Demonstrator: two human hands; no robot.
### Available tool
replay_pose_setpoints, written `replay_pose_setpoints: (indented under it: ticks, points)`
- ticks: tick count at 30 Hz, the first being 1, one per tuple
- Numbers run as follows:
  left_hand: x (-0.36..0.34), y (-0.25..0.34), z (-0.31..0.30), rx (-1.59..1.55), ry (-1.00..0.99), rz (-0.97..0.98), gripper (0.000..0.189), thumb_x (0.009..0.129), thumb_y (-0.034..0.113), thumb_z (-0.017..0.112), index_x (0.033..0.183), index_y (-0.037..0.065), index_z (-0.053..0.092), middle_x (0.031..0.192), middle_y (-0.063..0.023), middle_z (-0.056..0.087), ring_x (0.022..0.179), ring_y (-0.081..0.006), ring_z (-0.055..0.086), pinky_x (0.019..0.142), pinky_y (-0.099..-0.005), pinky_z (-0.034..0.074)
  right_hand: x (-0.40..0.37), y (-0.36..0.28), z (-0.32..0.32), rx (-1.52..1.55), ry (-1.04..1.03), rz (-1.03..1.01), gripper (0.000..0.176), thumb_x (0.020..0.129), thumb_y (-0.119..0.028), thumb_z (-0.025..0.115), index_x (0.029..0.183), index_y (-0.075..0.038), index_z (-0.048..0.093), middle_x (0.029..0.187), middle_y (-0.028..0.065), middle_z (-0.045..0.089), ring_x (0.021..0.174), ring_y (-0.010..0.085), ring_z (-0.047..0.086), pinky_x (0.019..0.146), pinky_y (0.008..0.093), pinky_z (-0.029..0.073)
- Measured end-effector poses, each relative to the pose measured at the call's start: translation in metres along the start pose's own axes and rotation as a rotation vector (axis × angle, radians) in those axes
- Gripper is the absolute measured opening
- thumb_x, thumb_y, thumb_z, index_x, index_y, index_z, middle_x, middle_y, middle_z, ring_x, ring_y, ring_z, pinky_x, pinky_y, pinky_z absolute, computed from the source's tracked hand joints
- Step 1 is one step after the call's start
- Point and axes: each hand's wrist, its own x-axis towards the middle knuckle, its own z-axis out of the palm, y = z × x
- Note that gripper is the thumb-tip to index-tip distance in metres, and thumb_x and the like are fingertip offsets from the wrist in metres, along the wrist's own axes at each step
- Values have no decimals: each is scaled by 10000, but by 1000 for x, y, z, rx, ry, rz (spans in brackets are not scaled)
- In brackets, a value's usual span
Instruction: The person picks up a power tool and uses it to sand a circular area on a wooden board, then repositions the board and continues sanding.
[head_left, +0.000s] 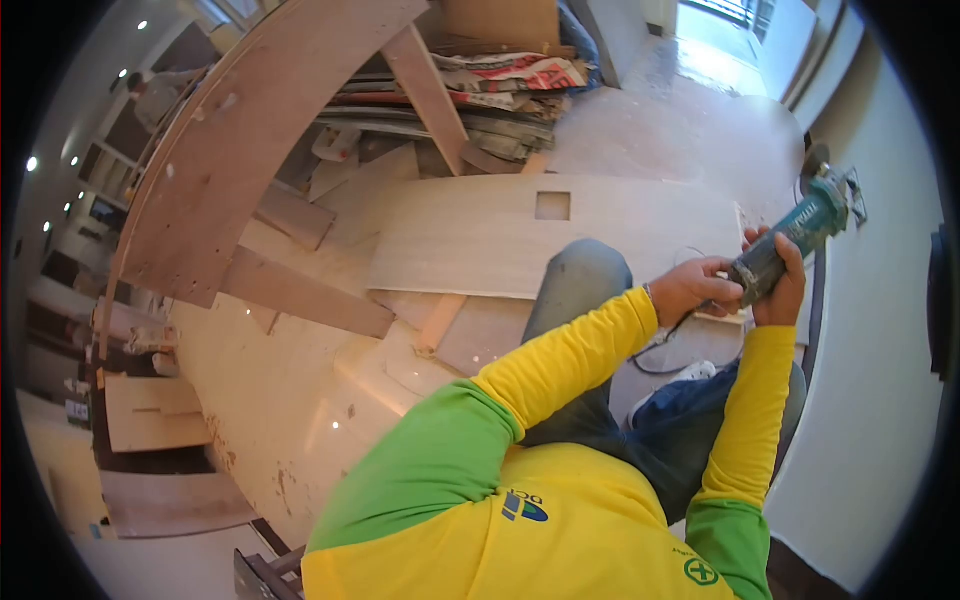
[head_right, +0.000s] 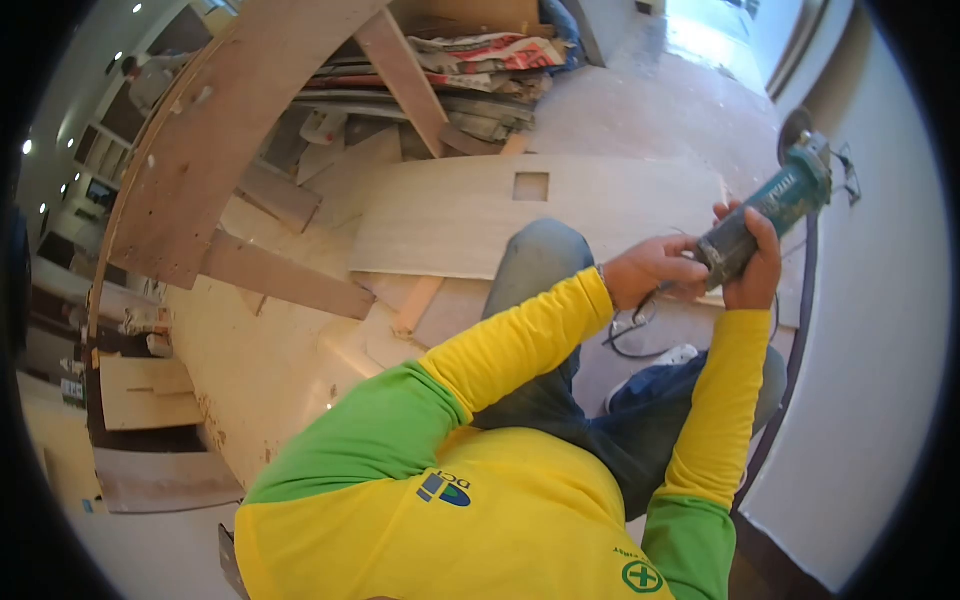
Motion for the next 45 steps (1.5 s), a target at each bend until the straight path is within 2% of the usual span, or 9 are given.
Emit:
replay_pose_setpoints:
  ticks: [8,15,21,25,29,34,39,42,45]
  points:
    - [1,-10,-1,-217,97,86,533,840,181,780,1293,66,525,906,-42,606,738,-107,596,685,-231,523,6,7,-1,-64,-18,-47,415,863,-238,674,1154,46,590,1051,166,664,964,256,653,890,356,529]
    - [0,21,-5,409,85,-167,581,798,536,712,1136,76,603,922,-44,654,797,-141,615,659,-294,487,10,7,-22,-131,-119,21,531,885,-314,620,1268,48,554,1227,191,618,1162,272,574,1063,388,421]
    - [-1,21,-8,353,-57,-131,464,738,379,776,1055,59,663,898,-79,686,780,-173,647,652,-275,499,-7,14,2,-341,-336,-1,635,884,-415,615,1342,13,517,1323,171,579,1245,256,532,1100,390,376]
    - [-9,10,-6,441,125,84,492,610,247,849,1012,31,668,862,-91,683,788,-198,654,729,-310,529,-16,16,17,-351,-273,7,623,910,-369,637,1378,11,480,1316,174,575,1194,258,565,1011,371,461]
    - [-2,-11,-7,901,587,191,575,604,311,825,1036,37,563,980,-218,670,943,-389,653,840,-450,522,-15,11,39,-820,1,-195,458,889,-319,731,1165,17,588,1084,87,622,978,176,588,877,325,478]
    - [21,-33,14,1331,839,357,514,670,338,780,1015,44,539,989,-184,651,1001,-374,612,903,-480,445,-5,20,41,-685,236,-129,315,811,-218,781,999,-19,625,936,47,629,859,158,601,794,308,487]
    - [20,-18,29,1312,520,136,783,663,429,783,1246,18,460,1158,-200,586,1118,-374,550,965,-483,403,42,-11,-12,-344,220,153,213,796,-165,738,944,-61,623,822,34,599,761,172,602,741,303,508]
    - [14,-25,26,1205,465,363,1062,635,467,812,1448,-10,324,1311,-246,521,1222,-399,504,1056,-484,373,73,-38,-42,-326,153,181,222,801,-192,736,955,-81,621,807,33,603,729,173,609,674,314,530]
    - [20,-9,7,928,478,588,957,670,396,859,1408,-15,408,1347,-212,515,1257,-337,497,1065,-416,392,99,-59,-82,-378,147,169,240,809,-215,729,978,-81,622,803,27,610,709,175,616,639,325,538]
